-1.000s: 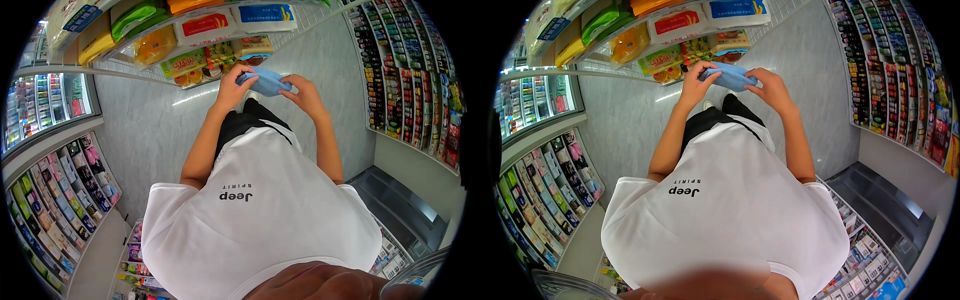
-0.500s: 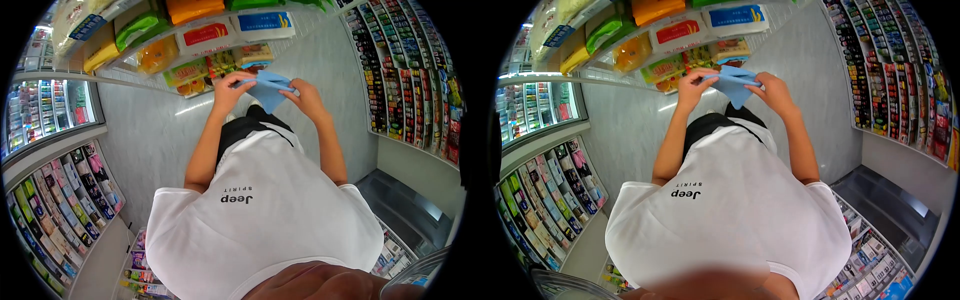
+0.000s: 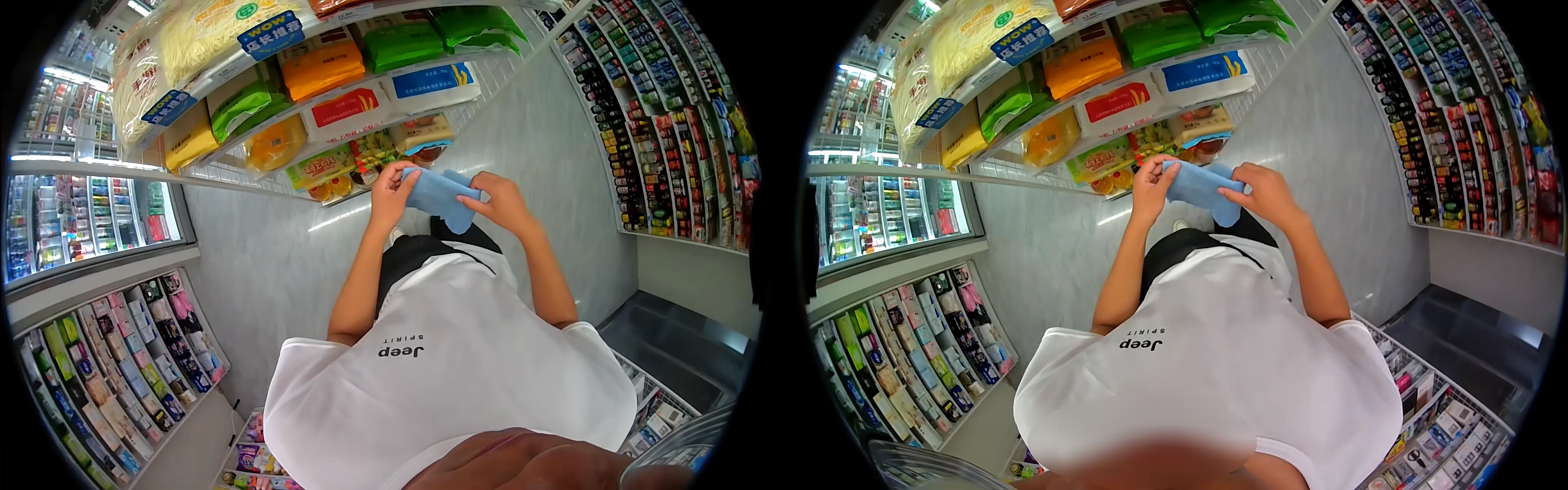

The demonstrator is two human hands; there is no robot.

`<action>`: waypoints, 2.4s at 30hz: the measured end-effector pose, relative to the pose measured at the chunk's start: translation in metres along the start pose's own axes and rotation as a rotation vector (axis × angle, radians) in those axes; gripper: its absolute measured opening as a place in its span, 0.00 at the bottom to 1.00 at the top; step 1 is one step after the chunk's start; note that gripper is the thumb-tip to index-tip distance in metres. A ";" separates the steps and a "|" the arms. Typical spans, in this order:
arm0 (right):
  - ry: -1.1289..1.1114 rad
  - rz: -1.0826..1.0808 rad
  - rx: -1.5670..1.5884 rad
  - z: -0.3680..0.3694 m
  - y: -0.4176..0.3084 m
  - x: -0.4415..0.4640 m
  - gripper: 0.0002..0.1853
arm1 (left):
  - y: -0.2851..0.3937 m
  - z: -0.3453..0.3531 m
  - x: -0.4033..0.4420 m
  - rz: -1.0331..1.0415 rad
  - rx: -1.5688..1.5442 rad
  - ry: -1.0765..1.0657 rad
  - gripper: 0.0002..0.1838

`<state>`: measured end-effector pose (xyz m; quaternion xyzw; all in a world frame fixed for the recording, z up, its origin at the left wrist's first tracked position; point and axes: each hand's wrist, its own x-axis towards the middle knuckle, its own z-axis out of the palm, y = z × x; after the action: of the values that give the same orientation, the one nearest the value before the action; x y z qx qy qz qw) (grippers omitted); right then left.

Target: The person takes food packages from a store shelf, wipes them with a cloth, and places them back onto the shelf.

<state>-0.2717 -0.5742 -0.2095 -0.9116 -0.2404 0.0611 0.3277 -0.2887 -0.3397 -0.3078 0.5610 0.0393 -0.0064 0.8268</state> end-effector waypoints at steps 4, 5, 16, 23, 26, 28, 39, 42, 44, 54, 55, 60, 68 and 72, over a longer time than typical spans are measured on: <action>-0.082 -0.059 -0.077 -0.009 0.006 -0.001 0.16 | 0.028 0.015 -0.007 0.084 0.152 0.049 0.09; -0.078 -0.097 -0.093 -0.009 0.010 0.002 0.16 | 0.030 0.018 -0.005 0.174 0.249 0.066 0.10; -0.071 -0.106 -0.032 -0.080 0.020 0.017 0.19 | 0.078 0.044 0.025 0.152 0.059 0.075 0.11; -0.041 0.002 0.040 -0.124 0.040 0.021 0.18 | 0.084 0.062 0.035 0.266 0.340 0.215 0.10; -0.065 0.019 0.004 -0.131 0.052 0.026 0.18 | 0.070 0.064 0.046 0.310 0.379 0.278 0.10; -0.162 0.087 0.070 -0.138 0.051 0.027 0.17 | 0.059 0.058 0.049 0.182 0.232 0.242 0.10; -0.539 0.078 0.359 -0.153 0.083 0.026 0.16 | 0.084 0.076 0.028 -0.092 0.095 -0.019 0.13; -0.711 0.146 0.472 -0.150 0.071 0.022 0.20 | 0.114 0.094 0.030 0.050 0.289 -0.151 0.11; -0.686 0.058 0.578 -0.132 0.062 0.026 0.22 | 0.134 0.110 0.032 0.181 0.533 -0.266 0.10; -0.640 0.134 0.751 -0.052 0.066 0.027 0.24 | 0.102 0.074 0.116 -0.232 0.514 -0.391 0.22; -0.649 0.175 0.807 -0.047 0.073 0.027 0.24 | 0.081 0.060 0.124 -0.418 0.330 -0.349 0.23; -0.486 0.386 0.940 -0.041 0.080 0.023 0.26 | -0.030 0.012 0.087 -0.693 -0.446 -0.233 0.40; -0.224 0.521 1.345 -0.031 0.118 0.012 0.29 | -0.015 0.060 0.022 -0.567 -0.059 -0.149 0.50; -0.114 0.635 1.524 -0.035 0.107 0.009 0.28 | 0.020 0.077 0.024 -0.389 0.373 -0.130 0.48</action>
<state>-0.2114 -0.6612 -0.2494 -0.4597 0.1195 0.3430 0.8104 -0.2588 -0.4027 -0.2625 0.6839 0.0914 -0.2082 0.6933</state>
